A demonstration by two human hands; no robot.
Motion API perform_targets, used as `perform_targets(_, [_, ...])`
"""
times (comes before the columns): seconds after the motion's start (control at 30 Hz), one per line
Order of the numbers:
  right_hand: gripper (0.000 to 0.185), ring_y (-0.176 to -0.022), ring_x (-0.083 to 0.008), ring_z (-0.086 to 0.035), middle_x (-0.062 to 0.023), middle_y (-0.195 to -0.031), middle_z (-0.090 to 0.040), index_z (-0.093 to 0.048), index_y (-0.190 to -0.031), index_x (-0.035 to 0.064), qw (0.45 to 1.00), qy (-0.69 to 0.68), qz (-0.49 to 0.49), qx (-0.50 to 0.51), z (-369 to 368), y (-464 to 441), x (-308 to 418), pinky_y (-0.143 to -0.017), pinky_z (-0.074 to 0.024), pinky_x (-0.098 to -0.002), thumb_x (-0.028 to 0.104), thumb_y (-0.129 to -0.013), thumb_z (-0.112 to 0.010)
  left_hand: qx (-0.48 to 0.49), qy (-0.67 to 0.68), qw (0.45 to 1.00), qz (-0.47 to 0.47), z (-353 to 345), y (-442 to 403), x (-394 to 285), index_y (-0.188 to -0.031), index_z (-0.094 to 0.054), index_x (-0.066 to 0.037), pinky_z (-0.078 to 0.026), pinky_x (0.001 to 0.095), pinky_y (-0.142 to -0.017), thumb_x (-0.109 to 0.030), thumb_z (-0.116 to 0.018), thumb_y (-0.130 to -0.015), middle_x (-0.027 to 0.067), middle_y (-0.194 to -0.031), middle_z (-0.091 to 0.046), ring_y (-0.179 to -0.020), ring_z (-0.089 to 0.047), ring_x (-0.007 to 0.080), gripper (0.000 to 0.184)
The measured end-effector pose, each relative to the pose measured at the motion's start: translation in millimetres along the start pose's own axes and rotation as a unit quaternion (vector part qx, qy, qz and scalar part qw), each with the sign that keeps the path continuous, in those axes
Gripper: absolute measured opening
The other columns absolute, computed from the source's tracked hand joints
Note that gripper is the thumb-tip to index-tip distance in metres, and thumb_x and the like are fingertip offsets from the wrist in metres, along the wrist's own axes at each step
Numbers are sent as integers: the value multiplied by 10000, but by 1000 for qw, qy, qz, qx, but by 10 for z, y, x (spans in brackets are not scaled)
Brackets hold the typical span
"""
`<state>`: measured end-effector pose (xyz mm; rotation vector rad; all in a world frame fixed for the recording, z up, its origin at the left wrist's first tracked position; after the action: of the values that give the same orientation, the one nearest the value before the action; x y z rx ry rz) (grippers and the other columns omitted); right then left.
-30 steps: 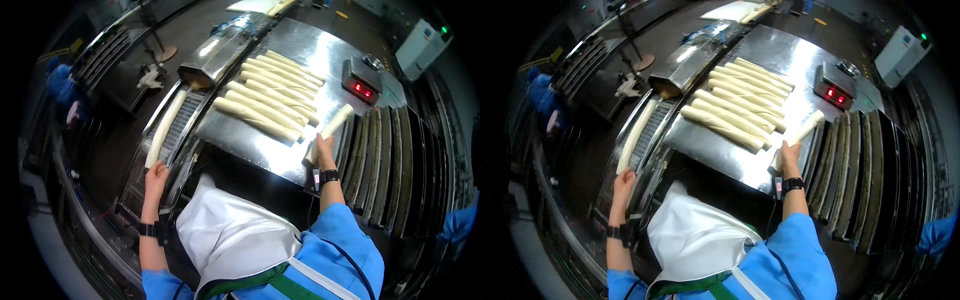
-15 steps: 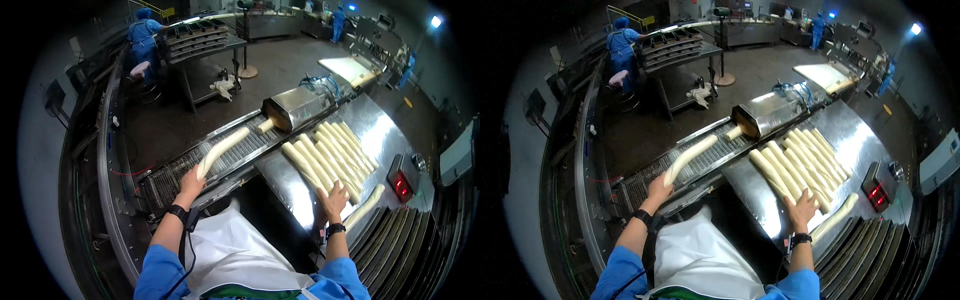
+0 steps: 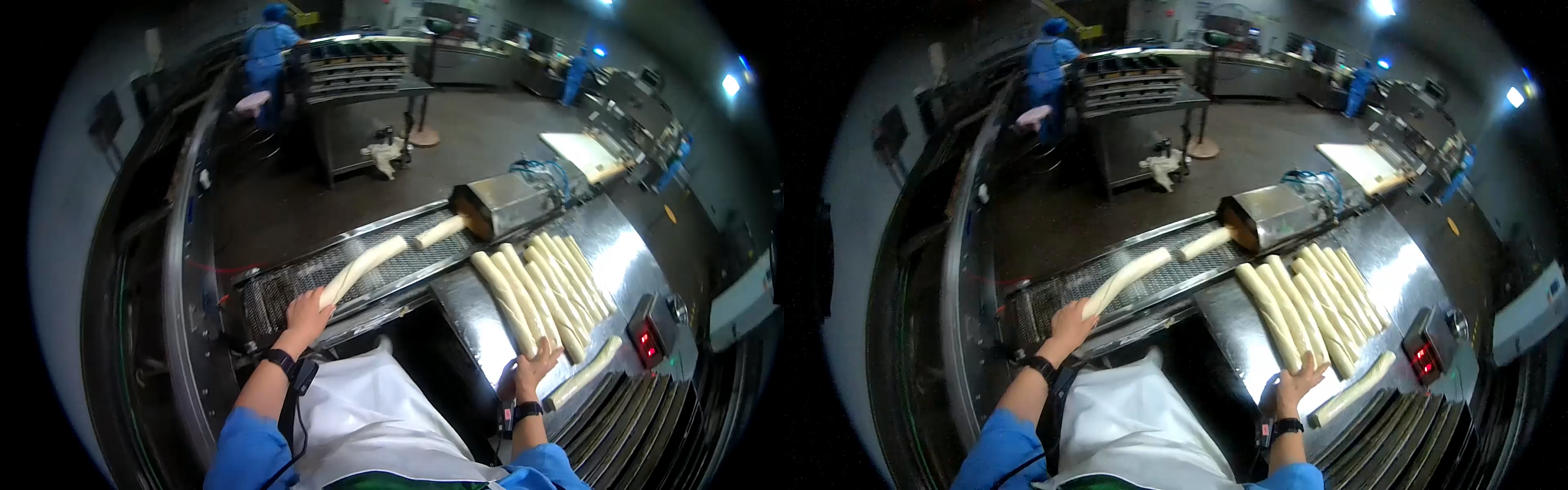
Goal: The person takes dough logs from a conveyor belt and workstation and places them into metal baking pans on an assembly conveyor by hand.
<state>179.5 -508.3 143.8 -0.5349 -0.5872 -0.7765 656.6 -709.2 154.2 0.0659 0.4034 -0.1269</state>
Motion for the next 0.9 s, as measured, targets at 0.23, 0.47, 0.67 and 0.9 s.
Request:
perform_targets(0.23, [836,-1357,-462,-59,-256,-1485,-30,-306,-1388,43,1000,-1,10,28,60,-217,14,-1120,-112,-537,112,-663,-718,-31,-14,999,36,118,196,191,-1179,-542,-76,-402,412,-901,-345,-634,-794,113,-1066,-605,-1043,-549,277,479])
perform_targets(0.47, [1056,-1324,-475,-172,-323,-1421,-201,-262,-1436,195,916,342,97,187,-110,-677,182,-1062,-146,-573,705,-599,-655,-52,-27,997,41,163,334,435,-1159,-557,-95,-396,406,-907,-356,-651,-781,88,-1047,-613,-1027,-557,263,469])
perform_targets(0.67, [946,-1247,-508,-294,-345,-1375,-261,-302,-1409,354,918,311,111,220,-158,-716,202,-992,-271,-588,716,-603,-640,-72,-54,994,61,209,406,608,-1169,-562,-112,-404,411,-878,-311,-648,-749,90,-1053,-607,-1008,-559,282,473])
perform_targets(0.9, [789,-1202,-488,-377,-148,-1484,-215,-374,-1380,331,879,341,171,284,-181,-342,514,-931,-367,-575,518,-673,-671,-13,-44,995,84,470,501,709,-1131,-589,-101,-442,415,-876,-330,-684,-681,145,-1015,-603,-986,-572,314,514])
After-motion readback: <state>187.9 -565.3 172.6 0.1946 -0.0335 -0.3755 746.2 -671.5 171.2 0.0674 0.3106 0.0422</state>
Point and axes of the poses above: each hand's wrist, its own y-axis away from the middle knuckle, its own z-axis out of the back of the hand, x = y × z, the point moved 4 cm from there along -y, towards the middle knuckle
